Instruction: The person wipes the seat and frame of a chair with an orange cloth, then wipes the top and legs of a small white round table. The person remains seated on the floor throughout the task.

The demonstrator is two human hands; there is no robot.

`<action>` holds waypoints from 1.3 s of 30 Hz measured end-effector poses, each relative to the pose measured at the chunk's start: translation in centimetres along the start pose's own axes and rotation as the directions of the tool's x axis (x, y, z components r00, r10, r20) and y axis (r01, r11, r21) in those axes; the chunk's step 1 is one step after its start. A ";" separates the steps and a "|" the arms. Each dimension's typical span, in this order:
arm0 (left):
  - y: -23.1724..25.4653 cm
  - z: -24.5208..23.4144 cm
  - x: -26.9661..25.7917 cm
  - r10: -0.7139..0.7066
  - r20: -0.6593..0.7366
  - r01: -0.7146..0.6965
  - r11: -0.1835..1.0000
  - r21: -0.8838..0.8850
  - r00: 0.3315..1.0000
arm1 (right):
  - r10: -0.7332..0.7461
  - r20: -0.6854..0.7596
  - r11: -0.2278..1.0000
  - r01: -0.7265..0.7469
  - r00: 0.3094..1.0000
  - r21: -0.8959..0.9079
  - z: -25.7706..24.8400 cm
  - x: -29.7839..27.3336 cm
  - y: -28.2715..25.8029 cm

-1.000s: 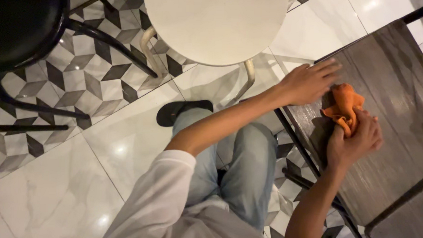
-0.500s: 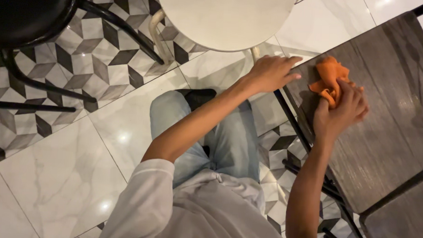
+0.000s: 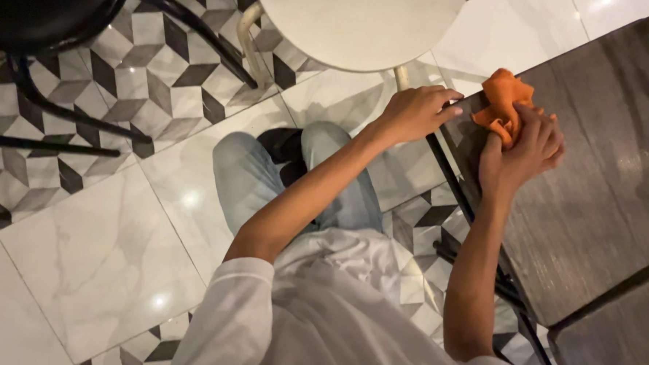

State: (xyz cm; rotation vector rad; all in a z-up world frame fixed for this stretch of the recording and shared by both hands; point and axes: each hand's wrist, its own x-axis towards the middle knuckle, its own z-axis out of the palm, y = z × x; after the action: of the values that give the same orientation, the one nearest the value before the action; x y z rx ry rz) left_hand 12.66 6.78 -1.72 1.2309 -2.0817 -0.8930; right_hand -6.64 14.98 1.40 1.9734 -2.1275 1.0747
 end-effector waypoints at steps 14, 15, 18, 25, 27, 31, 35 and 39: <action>-2.2 -11.5 -3.3 0.008 -0.265 -0.036 0.994 -0.102 0.964 | 0.001 0.027 1.000 0.000 1.000 -0.021 0.2 -0.2 0.8; -2.2 -12.2 -3.3 -0.014 -0.292 -0.022 0.993 -0.117 0.956 | 0.003 0.023 1.000 -0.003 1.000 -0.018 0.2 -0.1 0.8; -3.6 -14.6 -2.4 0.047 -0.380 -0.057 0.998 -0.014 0.924 | 0.016 0.021 0.999 -0.015 1.000 -0.046 0.2 -0.2 0.4; -9.6 -17.6 0.4 0.085 -0.432 -0.015 0.986 0.163 0.898 | -0.029 0.065 0.993 0.021 0.997 0.113 0.5 2.5 -4.0; -11.4 -18.5 1.1 0.114 -0.428 0.010 0.961 0.278 0.897 | -0.111 0.066 0.973 0.095 0.992 0.209 1.3 3.8 -6.1; -13.9 -20.0 1.2 0.038 -0.413 0.133 0.917 0.377 0.910 | -0.254 0.118 0.948 0.223 0.960 0.227 3.7 6.3 -10.5; -14.8 -20.7 1.2 -0.035 -0.442 0.251 0.862 0.441 0.896 | -0.372 0.227 0.902 0.292 0.900 0.319 7.0 8.3 -14.5; -14.7 -20.4 1.4 -0.086 -0.443 0.316 0.819 0.479 0.893 | -0.404 0.265 0.906 0.342 0.875 0.249 10.6 9.5 -16.8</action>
State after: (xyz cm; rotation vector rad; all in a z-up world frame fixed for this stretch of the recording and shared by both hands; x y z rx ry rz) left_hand 34.84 -5.09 -0.11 1.7862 -1.9279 -0.0762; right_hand 10.93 2.35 5.44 2.6648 -1.6851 0.9828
